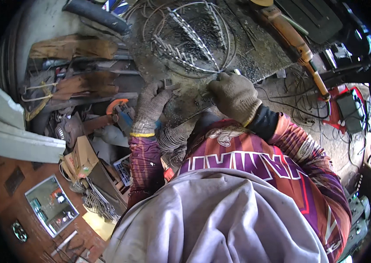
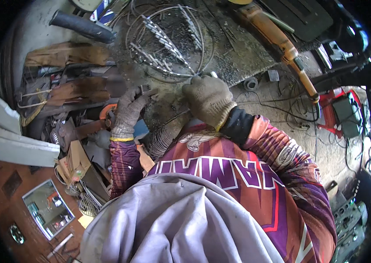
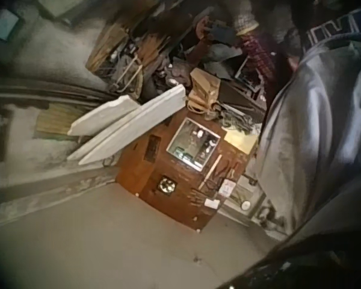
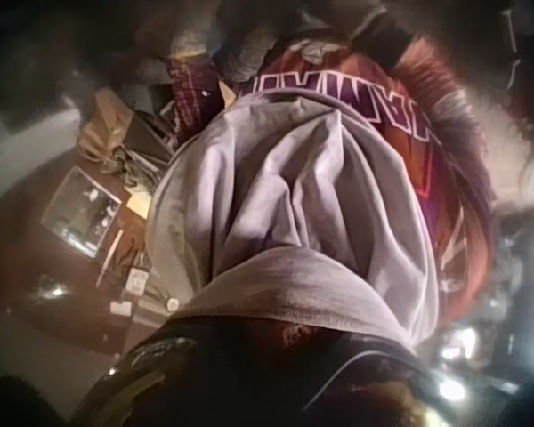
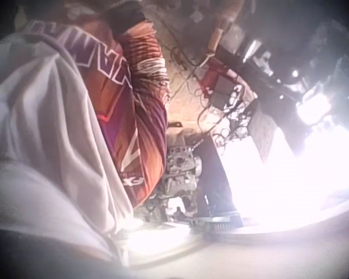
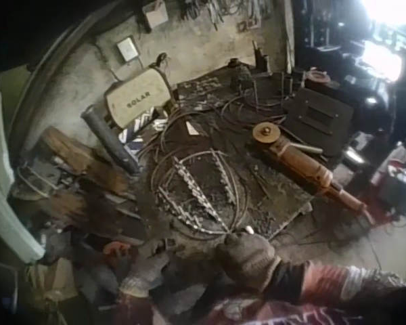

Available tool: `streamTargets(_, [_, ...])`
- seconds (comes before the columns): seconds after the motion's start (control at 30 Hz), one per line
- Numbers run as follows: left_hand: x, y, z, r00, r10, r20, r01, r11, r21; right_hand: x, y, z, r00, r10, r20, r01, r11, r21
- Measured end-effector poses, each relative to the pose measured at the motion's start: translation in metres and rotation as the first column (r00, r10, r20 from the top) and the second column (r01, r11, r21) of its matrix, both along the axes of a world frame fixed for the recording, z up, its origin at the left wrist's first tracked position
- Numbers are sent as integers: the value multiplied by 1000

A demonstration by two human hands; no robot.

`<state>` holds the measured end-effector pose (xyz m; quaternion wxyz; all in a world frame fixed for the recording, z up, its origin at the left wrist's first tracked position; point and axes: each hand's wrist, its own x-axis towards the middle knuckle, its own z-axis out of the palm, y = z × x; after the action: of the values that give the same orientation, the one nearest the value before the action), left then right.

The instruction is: The person inserts metal rods into the frame of a wire basket by hand.

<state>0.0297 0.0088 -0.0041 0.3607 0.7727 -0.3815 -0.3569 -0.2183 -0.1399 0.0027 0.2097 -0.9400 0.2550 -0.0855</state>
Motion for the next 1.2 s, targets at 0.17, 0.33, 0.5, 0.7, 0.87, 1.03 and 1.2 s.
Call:
streamTargets(0.17, [-16, -5, 8, 997, 49, -63, -59, 982, -178, 2, -4, 3, 993, 95, 71, -90, 994, -65])
streamTargets(0.33, [1, 8, -27, 986, -11, 166, 54, 964, -260, 18, 7, 31, 973, 204, -104, -216, 968, -125])
streamTargets(0.5, [-4, 6, -9, 937, -27, 347, 118, 963, -243, 24, 9, 30, 954, 268, -135, -281, 956, -87])
streamTargets(0.7, [-4, 24, -5, 943, 37, 331, 48, 968, -244, 28, 9, 21, 943, 329, -48, -327, 944, 41])
streamTargets(0.87, [-8, 0, -19, 922, 64, 381, 98, 915, -391, 1, -13, 23, 965, 232, 123, -238, 971, 38])
streamTargets(1.03, [-5, 1, -15, 993, 12, 116, 20, 961, -275, 22, -48, 49, 973, 118, 196, -142, 983, 116])
streamTargets(1.2, [-19, -10, 19, 977, 117, 178, -111, 993, -43, -7, -91, 41, 955, -13, 296, -117, 901, 418])
